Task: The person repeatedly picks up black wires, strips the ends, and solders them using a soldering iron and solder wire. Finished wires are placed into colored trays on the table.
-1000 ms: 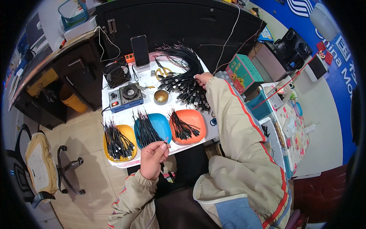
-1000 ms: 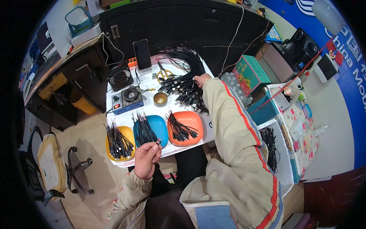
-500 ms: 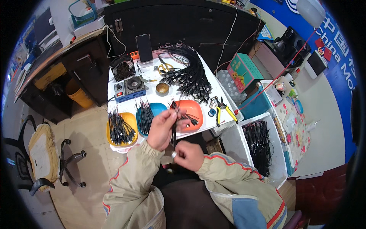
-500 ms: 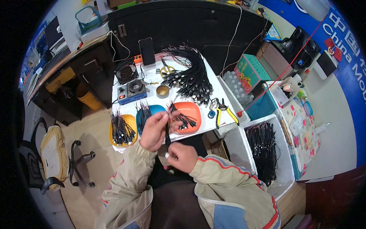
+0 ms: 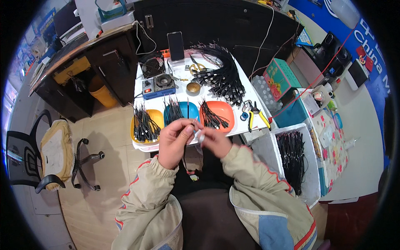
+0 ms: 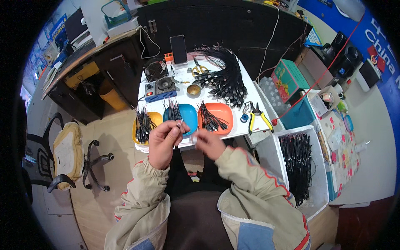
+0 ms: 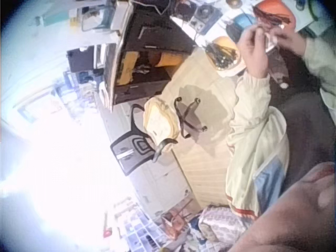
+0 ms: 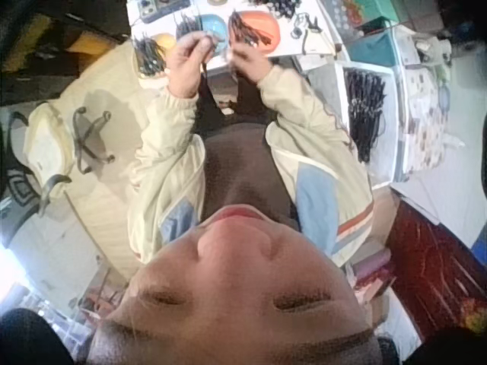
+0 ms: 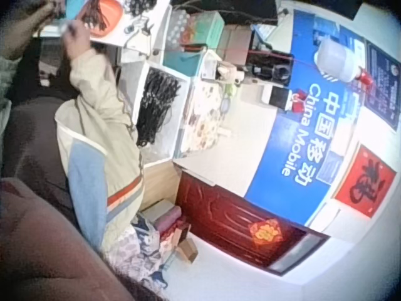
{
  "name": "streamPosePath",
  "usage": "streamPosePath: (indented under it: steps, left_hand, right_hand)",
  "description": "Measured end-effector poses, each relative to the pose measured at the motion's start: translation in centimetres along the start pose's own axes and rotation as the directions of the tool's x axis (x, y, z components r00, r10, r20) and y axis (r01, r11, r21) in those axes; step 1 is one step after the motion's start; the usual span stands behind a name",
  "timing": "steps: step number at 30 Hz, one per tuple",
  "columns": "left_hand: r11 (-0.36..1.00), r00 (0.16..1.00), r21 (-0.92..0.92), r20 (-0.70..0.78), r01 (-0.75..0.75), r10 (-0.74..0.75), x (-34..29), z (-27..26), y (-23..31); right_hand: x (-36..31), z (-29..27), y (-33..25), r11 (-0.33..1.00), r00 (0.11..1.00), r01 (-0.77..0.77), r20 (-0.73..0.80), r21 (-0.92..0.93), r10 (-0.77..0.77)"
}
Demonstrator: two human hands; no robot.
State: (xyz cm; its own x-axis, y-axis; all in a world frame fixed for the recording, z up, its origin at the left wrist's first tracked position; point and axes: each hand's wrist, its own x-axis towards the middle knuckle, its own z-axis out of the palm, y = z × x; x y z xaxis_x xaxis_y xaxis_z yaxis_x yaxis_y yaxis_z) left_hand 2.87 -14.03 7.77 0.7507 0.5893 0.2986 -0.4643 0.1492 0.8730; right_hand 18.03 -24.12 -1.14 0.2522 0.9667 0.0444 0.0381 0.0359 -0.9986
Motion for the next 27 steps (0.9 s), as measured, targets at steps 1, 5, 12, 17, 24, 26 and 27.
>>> streamPosePath:
  steps: [1, 5, 12, 17, 24, 26, 27]
  left_hand:
    - [1.000, 1.000, -0.008, -0.005, 0.008, -0.008, -0.6, 0.3, -0.3]
    - [0.988, 0.993, -0.094, 0.020, 0.120, -0.119, -1.6, 0.8, -1.1]
    - [0.981, 0.981, -0.029, 0.040, 0.192, -0.191, -1.6, 0.7, -1.6]
    - [0.970, 0.942, -0.217, -0.288, 0.110, -0.171, -0.9, 0.9, -1.8]
    - [0.981, 0.951, -0.077, -0.241, 0.179, -0.193, -0.7, 1.5, -1.7]
    - [0.985, 0.952, -0.076, -0.254, 0.158, -0.172, -0.7, 1.6, -1.8]
    - [0.987, 0.955, -0.087, -0.253, 0.138, -0.156, -0.7, 1.6, -1.8]
  right_hand:
    - [1.0, -1.0, -2.1, 0.996, 0.996, 0.084, -0.018, 0.005, -0.083]
    - [2.5, -2.6, -8.8, 0.974, 0.994, 0.104, 0.005, 0.202, -0.108]
    - [3.0, -1.7, -10.8, 0.991, 0.993, 0.118, -0.019, 0.066, -0.117]
    - [2.3, -1.5, -9.9, 0.980, 0.979, 0.178, -0.118, 0.084, -0.167]
    - [2.0, -0.1, -9.1, 0.972, 0.976, 0.209, -0.090, 0.106, -0.200]
    - [1.9, -0.1, -9.1, 0.973, 0.983, 0.178, -0.064, 0.148, -0.170]
    - [1.9, -0.1, -9.0, 0.972, 0.986, 0.162, -0.053, 0.170, -0.155]
